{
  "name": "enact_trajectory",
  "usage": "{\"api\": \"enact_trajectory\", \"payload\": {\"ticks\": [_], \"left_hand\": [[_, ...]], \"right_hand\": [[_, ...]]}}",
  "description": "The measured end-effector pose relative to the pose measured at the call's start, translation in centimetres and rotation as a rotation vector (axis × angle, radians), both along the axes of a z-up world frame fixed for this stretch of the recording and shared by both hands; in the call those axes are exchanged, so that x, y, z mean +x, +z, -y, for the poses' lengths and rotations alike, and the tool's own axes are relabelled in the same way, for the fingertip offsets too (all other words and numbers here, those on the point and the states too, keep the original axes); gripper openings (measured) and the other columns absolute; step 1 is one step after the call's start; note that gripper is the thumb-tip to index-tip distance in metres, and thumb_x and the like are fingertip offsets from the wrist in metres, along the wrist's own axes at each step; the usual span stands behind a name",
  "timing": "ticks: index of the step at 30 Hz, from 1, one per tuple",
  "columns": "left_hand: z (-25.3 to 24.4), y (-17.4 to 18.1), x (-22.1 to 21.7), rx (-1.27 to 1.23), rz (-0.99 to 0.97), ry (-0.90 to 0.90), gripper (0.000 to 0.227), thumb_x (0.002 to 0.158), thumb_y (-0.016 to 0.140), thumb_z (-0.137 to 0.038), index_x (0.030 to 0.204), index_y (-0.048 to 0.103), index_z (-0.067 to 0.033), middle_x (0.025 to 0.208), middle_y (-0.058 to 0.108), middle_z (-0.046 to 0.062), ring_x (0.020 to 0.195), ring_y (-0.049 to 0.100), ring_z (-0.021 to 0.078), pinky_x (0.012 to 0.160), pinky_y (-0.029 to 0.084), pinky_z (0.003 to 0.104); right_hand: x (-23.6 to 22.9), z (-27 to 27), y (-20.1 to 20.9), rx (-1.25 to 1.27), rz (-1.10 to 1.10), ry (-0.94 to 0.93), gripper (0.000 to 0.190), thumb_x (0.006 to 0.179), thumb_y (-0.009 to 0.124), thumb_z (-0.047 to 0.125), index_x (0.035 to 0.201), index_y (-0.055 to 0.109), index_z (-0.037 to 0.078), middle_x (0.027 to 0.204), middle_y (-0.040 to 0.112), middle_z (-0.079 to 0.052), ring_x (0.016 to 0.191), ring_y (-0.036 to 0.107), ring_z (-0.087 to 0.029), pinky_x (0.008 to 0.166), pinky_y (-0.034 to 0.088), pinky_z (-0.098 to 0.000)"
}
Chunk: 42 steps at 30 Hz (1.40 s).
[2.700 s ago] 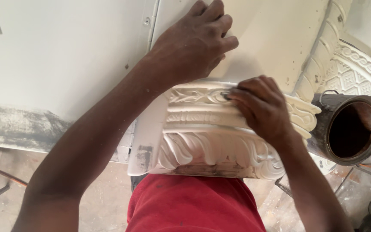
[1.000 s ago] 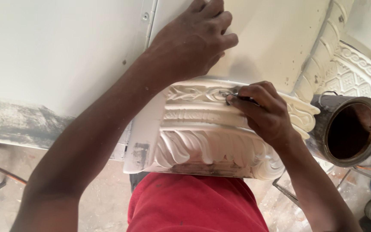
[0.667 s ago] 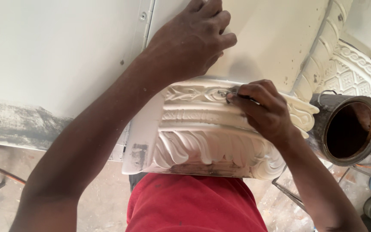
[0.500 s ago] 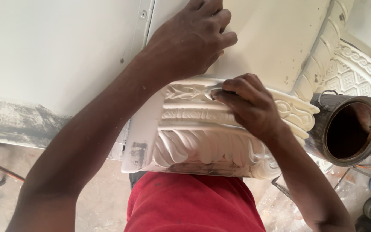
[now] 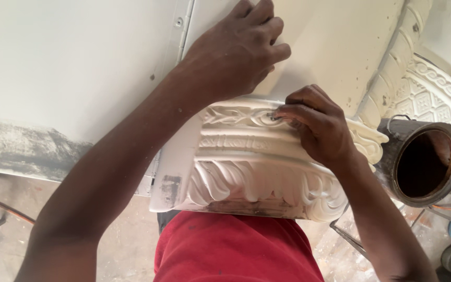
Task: The person sands the carved details of a large white headboard using a piece of sandpaper, dipping the sandpaper into a can of liquid at intervals.
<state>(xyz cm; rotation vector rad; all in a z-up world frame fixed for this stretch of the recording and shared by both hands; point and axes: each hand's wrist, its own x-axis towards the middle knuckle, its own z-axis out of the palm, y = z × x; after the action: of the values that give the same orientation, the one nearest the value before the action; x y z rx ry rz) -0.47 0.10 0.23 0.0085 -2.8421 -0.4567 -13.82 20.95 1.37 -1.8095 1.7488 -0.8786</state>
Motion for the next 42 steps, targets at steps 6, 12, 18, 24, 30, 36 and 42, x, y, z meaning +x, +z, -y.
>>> {"api": "enact_trajectory", "payload": {"ticks": [6,12,18,24,30,36,42], "left_hand": [[-0.1,-0.2,0.2,0.044,-0.019,-0.007,0.017,0.093,0.075,-0.021,0.103,0.075,-0.0071,0.113,0.069,0.014,0.118,0.056,0.0294,0.106,0.042,0.045],[-0.1,-0.3,0.1,0.023,-0.028,0.004,0.015,0.092,0.074,-0.019,0.100,0.075,-0.0068,0.112,0.069,0.014,0.119,0.056,0.0298,0.105,0.043,0.045],[-0.2,-0.1,0.2,-0.019,-0.018,-0.004,0.012,0.091,0.074,-0.017,0.099,0.075,-0.0078,0.112,0.069,0.012,0.120,0.056,0.0292,0.105,0.044,0.044],[-0.1,-0.3,0.1,-0.020,-0.007,-0.003,0.011,0.094,0.073,-0.018,0.098,0.074,-0.0076,0.109,0.069,0.012,0.119,0.057,0.0292,0.105,0.044,0.044],[-0.1,-0.3,0.2,-0.030,-0.047,-0.001,0.012,0.094,0.073,-0.019,0.100,0.074,-0.0086,0.111,0.069,0.012,0.120,0.056,0.0286,0.105,0.043,0.044],[0.0,0.1,0.2,-0.032,-0.036,-0.015,0.012,0.094,0.073,-0.019,0.099,0.073,-0.0078,0.107,0.068,0.012,0.117,0.056,0.0288,0.106,0.043,0.045],[0.1,0.1,0.0,0.013,0.007,-0.012,0.012,0.093,0.074,-0.018,0.097,0.073,-0.0067,0.108,0.068,0.012,0.117,0.056,0.0297,0.101,0.044,0.044]], "right_hand": [[0.3,0.3,-0.7,-0.068,-0.025,0.115,0.032,0.087,0.060,-0.015,0.108,0.074,0.005,0.099,0.065,-0.012,0.093,0.064,-0.025,0.077,0.056,-0.0373],[0.9,0.2,-0.7,-0.074,-0.013,0.011,0.028,0.088,0.063,-0.014,0.104,0.074,0.005,0.099,0.065,-0.010,0.092,0.064,-0.024,0.077,0.055,-0.0374],[0.0,-1.2,-0.2,-0.092,-0.177,0.038,0.013,0.093,0.073,0.000,0.104,0.075,0.005,0.103,0.065,-0.008,0.092,0.065,-0.024,0.079,0.056,-0.0387],[2.0,-1.7,-1.7,-0.193,-0.183,-0.068,0.012,0.092,0.076,0.003,0.103,0.075,0.007,0.104,0.064,-0.007,0.094,0.064,-0.022,0.081,0.055,-0.0383],[1.6,-1.9,-1.1,-0.262,-0.287,0.003,0.015,0.088,0.083,0.010,0.101,0.076,0.007,0.109,0.069,-0.007,0.092,0.065,-0.019,0.079,0.053,-0.0371],[3.0,-1.5,-0.6,-0.169,-0.259,-0.016,0.026,0.088,0.075,-0.003,0.112,0.077,0.005,0.109,0.065,-0.007,0.097,0.065,-0.022,0.086,0.056,-0.0374],[1.1,-2.1,0.2,-0.148,-0.239,0.006,0.015,0.089,0.080,0.007,0.102,0.074,0.009,0.105,0.066,-0.007,0.091,0.064,-0.020,0.078,0.053,-0.0379]]}}
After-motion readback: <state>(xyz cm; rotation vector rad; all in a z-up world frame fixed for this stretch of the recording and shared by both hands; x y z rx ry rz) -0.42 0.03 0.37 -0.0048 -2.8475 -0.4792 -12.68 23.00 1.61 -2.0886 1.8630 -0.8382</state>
